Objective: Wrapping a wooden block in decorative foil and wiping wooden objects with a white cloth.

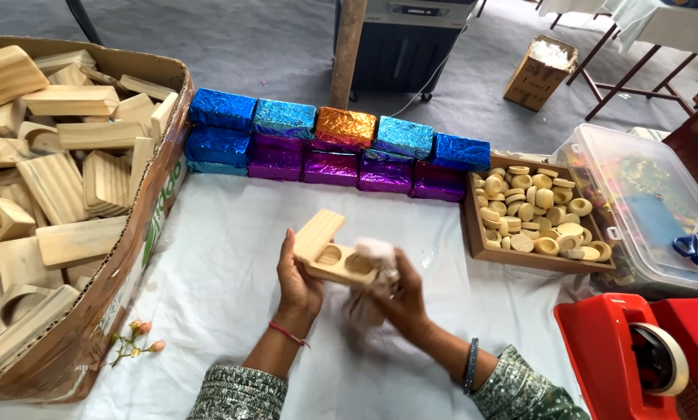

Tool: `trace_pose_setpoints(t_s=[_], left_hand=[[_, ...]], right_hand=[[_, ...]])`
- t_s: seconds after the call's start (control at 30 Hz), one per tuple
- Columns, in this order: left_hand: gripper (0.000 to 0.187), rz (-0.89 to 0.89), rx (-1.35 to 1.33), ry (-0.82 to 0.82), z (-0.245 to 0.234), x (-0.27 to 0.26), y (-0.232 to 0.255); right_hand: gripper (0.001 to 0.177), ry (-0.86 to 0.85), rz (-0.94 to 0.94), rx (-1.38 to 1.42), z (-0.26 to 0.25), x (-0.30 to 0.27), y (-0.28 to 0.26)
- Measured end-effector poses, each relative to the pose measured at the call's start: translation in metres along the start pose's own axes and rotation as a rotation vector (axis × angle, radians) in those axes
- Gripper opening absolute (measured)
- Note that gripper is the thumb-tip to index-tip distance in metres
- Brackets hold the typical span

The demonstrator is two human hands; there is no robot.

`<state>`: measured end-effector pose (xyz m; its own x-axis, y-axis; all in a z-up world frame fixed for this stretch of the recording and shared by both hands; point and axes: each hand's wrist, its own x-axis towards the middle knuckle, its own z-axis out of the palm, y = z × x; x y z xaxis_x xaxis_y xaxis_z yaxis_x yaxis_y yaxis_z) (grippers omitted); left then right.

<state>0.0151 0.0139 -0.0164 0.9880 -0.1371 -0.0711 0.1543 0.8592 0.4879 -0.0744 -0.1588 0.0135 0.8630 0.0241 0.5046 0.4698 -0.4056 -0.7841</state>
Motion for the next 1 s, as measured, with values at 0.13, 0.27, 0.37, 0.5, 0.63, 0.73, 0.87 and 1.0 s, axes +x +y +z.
trace_pose_setpoints(t_s=[0.13,0.27,0.37,0.5,0.63,0.73,0.87,1.0], left_hand=[[0.056,-0.256,-0.004,-0.031,0.002,0.000,0.002],[0.047,-0.375,0.091,-0.113,0.000,-0.003,-0.019],[0.049,-0.363,0.070,-0.097,0.008,-0.011,-0.026],[0.048,-0.298,0.027,-0.060,0.022,-0.025,-0.031],[0.049,-0.193,-0.004,-0.087,0.026,-0.028,-0.033],[0.050,-0.142,-0.025,-0.108,0.022,-0.023,-0.031],[0.051,-0.097,0.029,-0.019,0.008,-0.010,-0.032],[0.048,0.001,0.208,-0.064,0.017,-0.017,-0.021]], right_hand=[[0.046,0.155,0.221,0.175,-0.017,0.013,0.018],[0.039,0.269,0.182,0.080,-0.025,0.023,0.020],[0.044,0.285,0.140,-0.081,-0.021,0.024,0.021],[0.054,0.222,0.106,-0.226,-0.006,0.019,0.019],[0.062,0.040,-0.042,-0.406,0.008,0.004,0.012],[0.059,-0.053,-0.169,-0.425,0.014,-0.004,0.000],[0.042,-0.144,-0.281,-0.388,0.010,-0.006,0.000],[0.036,-0.101,-0.084,-0.300,-0.005,-0.003,0.015]])
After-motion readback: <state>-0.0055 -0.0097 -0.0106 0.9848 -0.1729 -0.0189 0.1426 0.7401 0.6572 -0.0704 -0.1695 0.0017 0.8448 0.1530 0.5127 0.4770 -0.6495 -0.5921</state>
